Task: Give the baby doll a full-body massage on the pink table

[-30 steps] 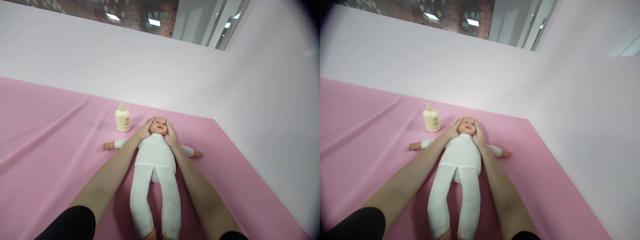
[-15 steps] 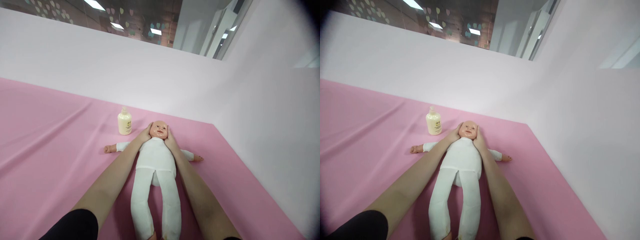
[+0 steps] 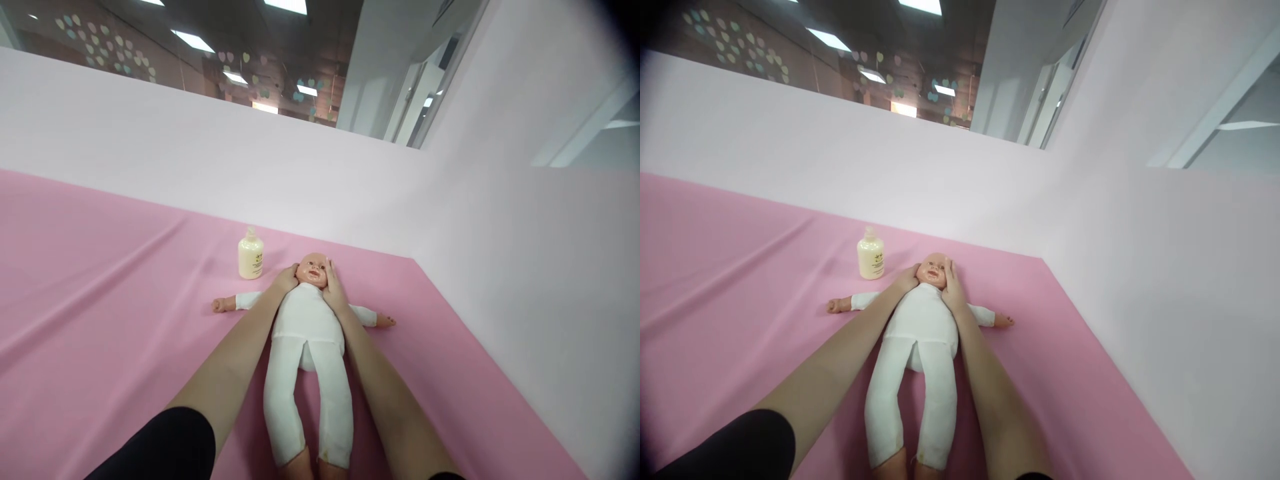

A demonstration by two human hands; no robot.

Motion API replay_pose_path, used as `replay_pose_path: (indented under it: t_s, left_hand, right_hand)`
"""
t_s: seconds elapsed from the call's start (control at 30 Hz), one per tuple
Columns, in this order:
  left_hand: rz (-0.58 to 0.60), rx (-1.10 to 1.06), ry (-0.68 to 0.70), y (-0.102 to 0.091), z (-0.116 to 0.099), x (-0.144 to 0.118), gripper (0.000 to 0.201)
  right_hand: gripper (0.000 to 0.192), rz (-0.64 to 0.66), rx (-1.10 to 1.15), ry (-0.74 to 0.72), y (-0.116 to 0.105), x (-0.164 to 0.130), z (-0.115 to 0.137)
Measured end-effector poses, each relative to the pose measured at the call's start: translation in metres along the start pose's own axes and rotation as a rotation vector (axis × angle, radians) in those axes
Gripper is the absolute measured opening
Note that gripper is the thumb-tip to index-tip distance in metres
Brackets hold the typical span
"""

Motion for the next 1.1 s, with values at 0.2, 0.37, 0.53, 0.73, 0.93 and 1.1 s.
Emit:
replay_pose_path:
  t_s: [0.2,0.37,0.53,0.73,0.93,1.1]
  left_hand:
    - [0.017,0.169,0.044,-0.006,-0.003,0.002,0.038]
    - [0.010,0.305,0.112,-0.009,-0.013,0.000,0.041]
    - [0.029,0.452,0.229,-0.022,-0.028,-0.005,0.045]
    - [-0.048,0.847,0.365,-0.079,-0.056,0.013,0.055]
    - [-0.077,0.961,-0.032,-0.150,-0.047,0.024,0.048]
    - [-0.045,0.998,0.171,-0.144,-0.071,0.016,0.049]
  right_hand:
    - [0.058,0.091,-0.115,-0.038,-0.004,-0.038,0.014]
    - [0.048,0.086,-0.170,0.005,-0.009,-0.062,0.014]
    - [0.044,0.073,-0.184,0.001,-0.010,-0.063,0.015]
    - [0.041,0.046,-0.182,-0.023,-0.009,-0.062,0.012]
    - [0.038,0.084,-0.059,0.043,-0.012,-0.056,0.007]
    - [0.038,0.091,-0.185,0.109,-0.014,-0.058,0.042]
Point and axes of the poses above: each hand's wrist, its own x-axis towards the middle knuckle, its own y-axis out of the palm, z = x × y, the point moved 4 cm from there along x, towards the middle knuckle, and after that the axes turned 12 degrees about y, right-handed, at the moved point
